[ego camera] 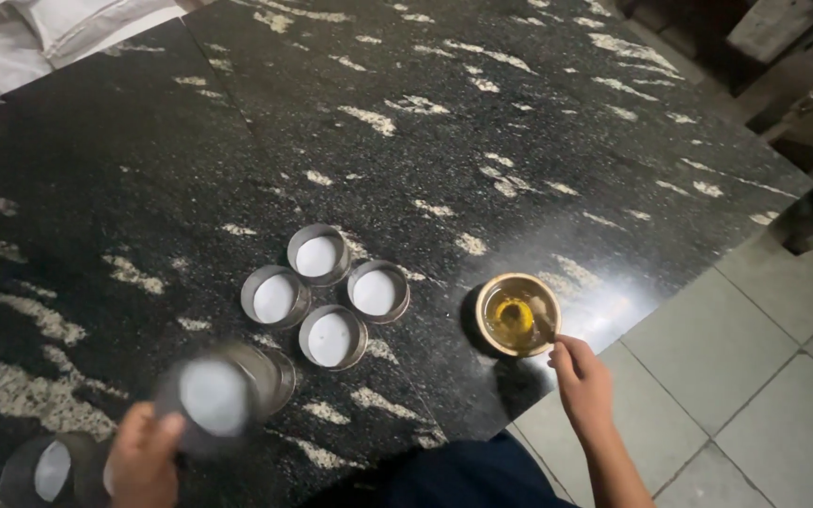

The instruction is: The recorder prepares small cake tins by placing paper liners in them and then brushing the inside of each tin with oil.

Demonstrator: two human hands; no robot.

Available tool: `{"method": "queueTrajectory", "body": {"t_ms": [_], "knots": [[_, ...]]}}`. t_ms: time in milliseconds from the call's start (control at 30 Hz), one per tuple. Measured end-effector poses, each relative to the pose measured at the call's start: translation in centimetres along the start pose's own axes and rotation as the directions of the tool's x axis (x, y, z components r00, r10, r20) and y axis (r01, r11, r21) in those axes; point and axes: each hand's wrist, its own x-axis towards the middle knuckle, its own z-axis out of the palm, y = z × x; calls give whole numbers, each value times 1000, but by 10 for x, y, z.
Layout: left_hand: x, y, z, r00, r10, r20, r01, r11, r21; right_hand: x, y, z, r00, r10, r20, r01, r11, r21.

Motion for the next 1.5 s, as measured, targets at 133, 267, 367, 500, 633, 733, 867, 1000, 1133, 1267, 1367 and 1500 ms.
{"method": "queueTrajectory", "body": {"t_ms": [133, 267, 367, 500, 633, 733, 867, 1000, 1133, 1267, 1367, 1500], "knots": [[-39, 17, 50, 845, -104, 524, 329, 875, -356, -12, -21, -13, 996, -72, -48, 75, 996, 47], [-63, 83, 101, 590, -26, 807, 532, 764, -365, -6, -14, -7, 998, -48, -41, 50, 997, 52], [-102, 68, 147, 690, 233, 686, 295, 774, -560, -1, 1, -1, 1000, -24, -5, 25, 996, 83], [-127, 140, 163, 916, -211, 340, 386, 245, -889, 0, 0, 0, 1000, 19, -14, -18, 992, 121], [-92, 194, 138, 502, -134, 854, 819, -244, -520, 3, 2, 0, 995, 99, -21, -98, 993, 70], [-101, 182, 140, 741, 162, 651, 660, -352, -664, -1, -2, -2, 988, 147, -36, -144, 987, 74], [-84, 208, 137, 712, -168, 682, 638, -250, -728, -6, -15, -8, 994, 99, -46, -92, 988, 120], [-64, 210, 140, 733, -309, 606, 613, -85, -785, -1, -16, -8, 997, 54, -57, -44, 986, 164], [-56, 180, 147, 761, -96, 641, 636, -84, -767, 6, -8, 0, 987, 161, -24, -159, 983, 87], [-55, 186, 143, 762, -71, 644, 637, -94, -765, 5, -12, 3, 985, 168, -37, -164, 982, 90], [-55, 180, 147, 765, -48, 642, 636, -103, -765, 6, -14, 3, 981, 183, -59, -178, 980, 86], [-58, 179, 151, 756, -67, 652, 650, -46, -759, 7, -25, -1, 976, 212, -54, -209, 976, 62]]}}
